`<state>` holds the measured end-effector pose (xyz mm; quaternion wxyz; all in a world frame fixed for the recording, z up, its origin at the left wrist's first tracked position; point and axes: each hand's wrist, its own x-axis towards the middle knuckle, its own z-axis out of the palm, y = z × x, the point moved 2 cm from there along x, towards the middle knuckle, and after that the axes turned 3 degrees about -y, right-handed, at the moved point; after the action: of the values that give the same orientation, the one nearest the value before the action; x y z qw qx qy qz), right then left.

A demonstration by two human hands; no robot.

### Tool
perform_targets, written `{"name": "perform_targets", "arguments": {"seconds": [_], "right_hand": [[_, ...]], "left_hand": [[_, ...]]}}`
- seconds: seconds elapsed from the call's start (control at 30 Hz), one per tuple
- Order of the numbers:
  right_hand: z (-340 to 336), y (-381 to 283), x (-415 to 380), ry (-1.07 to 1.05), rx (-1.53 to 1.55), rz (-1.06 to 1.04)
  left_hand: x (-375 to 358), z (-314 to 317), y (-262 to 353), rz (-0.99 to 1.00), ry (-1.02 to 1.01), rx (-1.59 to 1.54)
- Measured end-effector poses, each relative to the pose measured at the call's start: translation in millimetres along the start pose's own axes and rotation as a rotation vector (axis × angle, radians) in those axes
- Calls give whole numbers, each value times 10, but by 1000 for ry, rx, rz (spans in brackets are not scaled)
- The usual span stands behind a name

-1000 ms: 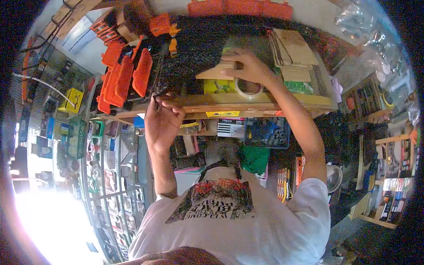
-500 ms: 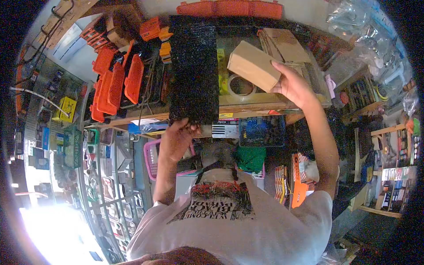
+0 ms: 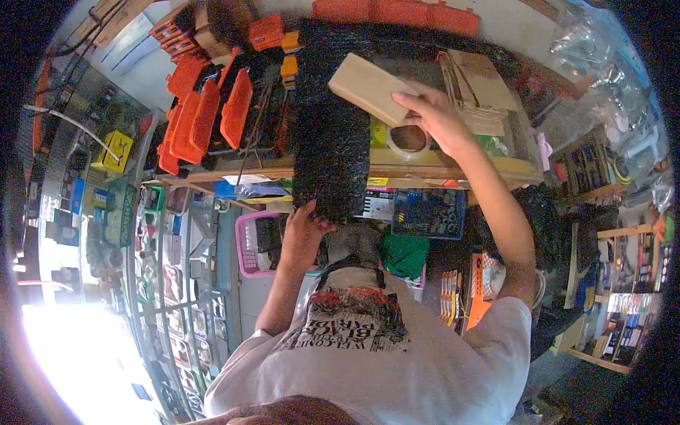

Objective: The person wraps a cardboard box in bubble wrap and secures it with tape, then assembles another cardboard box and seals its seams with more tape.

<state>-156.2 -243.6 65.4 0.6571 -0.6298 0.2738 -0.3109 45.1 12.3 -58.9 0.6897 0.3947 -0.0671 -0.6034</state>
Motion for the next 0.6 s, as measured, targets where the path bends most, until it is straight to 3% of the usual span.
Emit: {"name": "perform_targets", "arguments": {"seconds": [0.07, 0.2, 0.3, 0.6], "right_hand": [[161, 51, 121, -62, -118, -23], [359, 162, 292, -188, -685, -357], [450, 143, 311, -290, -860, -519], [463, 173, 171, -231, -951, -444]], "left_hand": [[-29, 74, -48, 38, 46, 37], [41, -11, -161, 84, 34, 178], [58, 9, -146, 140, -6, 270], [134, -82, -206, 185, -102, 154]]}}
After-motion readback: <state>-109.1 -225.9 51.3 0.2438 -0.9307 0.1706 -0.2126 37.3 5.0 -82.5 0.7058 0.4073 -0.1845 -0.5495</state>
